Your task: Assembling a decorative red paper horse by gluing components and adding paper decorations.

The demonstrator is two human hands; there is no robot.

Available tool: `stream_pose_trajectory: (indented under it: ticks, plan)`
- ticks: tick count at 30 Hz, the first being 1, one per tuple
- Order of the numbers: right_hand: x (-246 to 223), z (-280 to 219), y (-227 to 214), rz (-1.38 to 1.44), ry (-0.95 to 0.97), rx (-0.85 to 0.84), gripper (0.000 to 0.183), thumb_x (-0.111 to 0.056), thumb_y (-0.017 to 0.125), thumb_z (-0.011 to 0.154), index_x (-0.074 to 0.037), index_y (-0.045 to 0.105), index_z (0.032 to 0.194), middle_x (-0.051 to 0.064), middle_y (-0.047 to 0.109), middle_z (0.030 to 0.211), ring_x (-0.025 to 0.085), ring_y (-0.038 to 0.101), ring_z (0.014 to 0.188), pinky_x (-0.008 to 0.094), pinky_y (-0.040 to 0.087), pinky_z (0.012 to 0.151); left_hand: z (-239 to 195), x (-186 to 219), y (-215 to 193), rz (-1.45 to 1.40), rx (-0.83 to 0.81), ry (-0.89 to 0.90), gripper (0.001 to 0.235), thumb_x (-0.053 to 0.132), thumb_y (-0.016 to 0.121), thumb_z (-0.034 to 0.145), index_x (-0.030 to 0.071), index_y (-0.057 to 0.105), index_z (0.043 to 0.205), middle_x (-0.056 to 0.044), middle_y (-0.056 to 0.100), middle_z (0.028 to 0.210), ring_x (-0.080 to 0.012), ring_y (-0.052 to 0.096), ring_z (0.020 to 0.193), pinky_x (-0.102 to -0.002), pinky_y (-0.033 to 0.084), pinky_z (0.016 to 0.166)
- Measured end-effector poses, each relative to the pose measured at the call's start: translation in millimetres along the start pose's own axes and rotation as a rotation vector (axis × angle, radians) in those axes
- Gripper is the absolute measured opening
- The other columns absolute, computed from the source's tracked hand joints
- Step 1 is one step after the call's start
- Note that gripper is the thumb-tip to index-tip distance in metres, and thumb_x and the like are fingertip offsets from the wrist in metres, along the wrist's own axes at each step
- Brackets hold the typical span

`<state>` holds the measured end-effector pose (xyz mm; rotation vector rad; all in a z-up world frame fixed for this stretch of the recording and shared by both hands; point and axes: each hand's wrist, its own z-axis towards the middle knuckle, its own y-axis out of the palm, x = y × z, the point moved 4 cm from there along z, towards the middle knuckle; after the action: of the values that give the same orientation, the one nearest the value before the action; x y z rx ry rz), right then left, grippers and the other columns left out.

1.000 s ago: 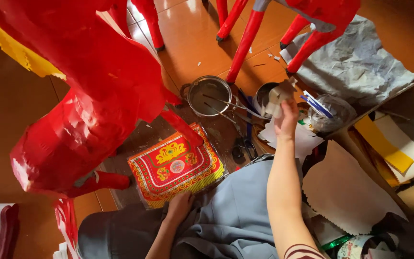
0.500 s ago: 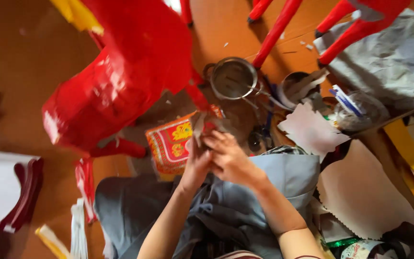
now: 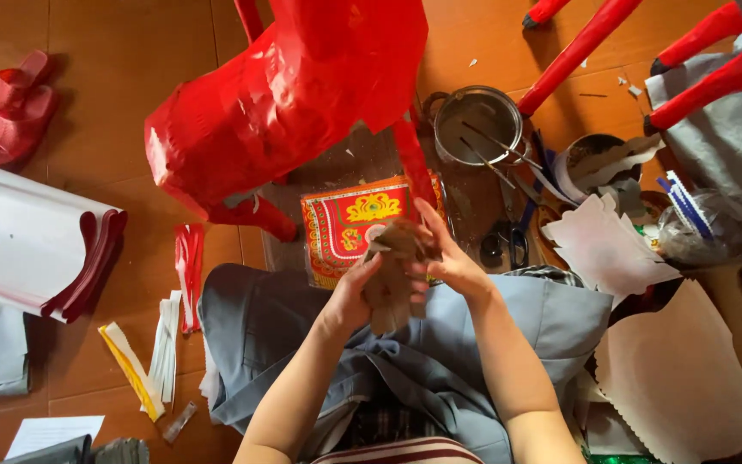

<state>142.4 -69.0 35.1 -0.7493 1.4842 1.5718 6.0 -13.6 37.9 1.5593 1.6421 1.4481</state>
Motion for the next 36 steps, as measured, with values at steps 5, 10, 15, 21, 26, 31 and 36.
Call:
stream_pose_trajectory:
  ticks: [5,10,15,21,26,31,36]
  plan:
    - [-17,0,12,0.051,-0.052,0.022,0.071,-0.021,0.082,0.075,-0.005,0.044,0.133,0.016,0.064,0.077,0.021,0.061,0.065,0.034,0.051,0.060,2,0,-37,0.007,-0.082,-0.012,0.043,0.019,0.054,0.092,0.009,0.049,0.135,-0.038,0.061,0.101,-0.0550,0.065,0.092,-0.070,0.049,0.083]
    - [24,-17,-33,-0.244,0.020,0.188,0.028,-0.003,0.076,0.079,0.002,0.070,0.106,0.007,0.067,0.085,0.011,0.059,0.078,0.027,0.050,0.072,-28,19,-2,0.230,0.123,0.064,0.062,-0.007,0.065,0.080,0.010,0.054,0.138,-0.029,0.063,0.116,-0.0411,0.067,0.097,-0.057,0.055,0.084]
    - [10,-13,-23,-0.379,0.026,0.178,0.018,-0.003,0.077,0.079,-0.001,0.072,0.095,0.005,0.065,0.082,0.011,0.057,0.077,0.026,0.049,0.072,-24,52,-2,0.773,-0.256,0.299,0.096,-0.002,0.080,0.075,0.010,0.027,0.154,-0.015,0.034,0.154,-0.0311,0.034,0.140,-0.050,0.023,0.117]
    - [11,-16,-10,-0.282,0.058,0.216,0.010,0.000,0.072,0.082,-0.003,0.071,0.091,0.001,0.064,0.079,0.005,0.055,0.074,0.020,0.048,0.067,-40,79,39,1.312,-0.168,0.557,0.044,0.013,0.062,0.095,0.006,0.053,0.137,-0.018,0.047,0.144,-0.0337,0.033,0.142,-0.052,0.021,0.117]
    - [6,-10,1,-0.254,0.033,0.198,0.013,0.003,0.073,0.081,-0.001,0.069,0.093,0.002,0.064,0.077,0.005,0.056,0.070,0.020,0.049,0.064,-22,56,43,1.455,-0.213,0.618,0.028,0.010,0.063,0.093,0.007,0.066,0.121,-0.017,0.061,0.125,-0.0371,0.052,0.126,-0.049,0.040,0.105]
    - [10,-8,-7,-0.215,-0.051,0.296,0.014,0.001,0.073,0.082,0.001,0.069,0.096,0.003,0.064,0.077,0.006,0.056,0.071,0.022,0.051,0.065,-21,53,30,1.345,0.029,0.732,0.019,0.003,0.062,0.093,0.007,0.070,0.110,-0.013,0.064,0.103,-0.0329,0.064,0.106,-0.044,0.052,0.092]
    - [34,-8,-17,-0.259,-0.137,0.370,0.017,0.003,0.076,0.081,-0.001,0.070,0.097,0.005,0.065,0.080,0.008,0.059,0.077,0.023,0.051,0.073,-25,47,37,1.354,0.092,0.822,0.030,0.016,0.078,0.085,0.007,0.067,0.111,-0.017,0.061,0.112,-0.0358,0.061,0.112,-0.050,0.048,0.095]
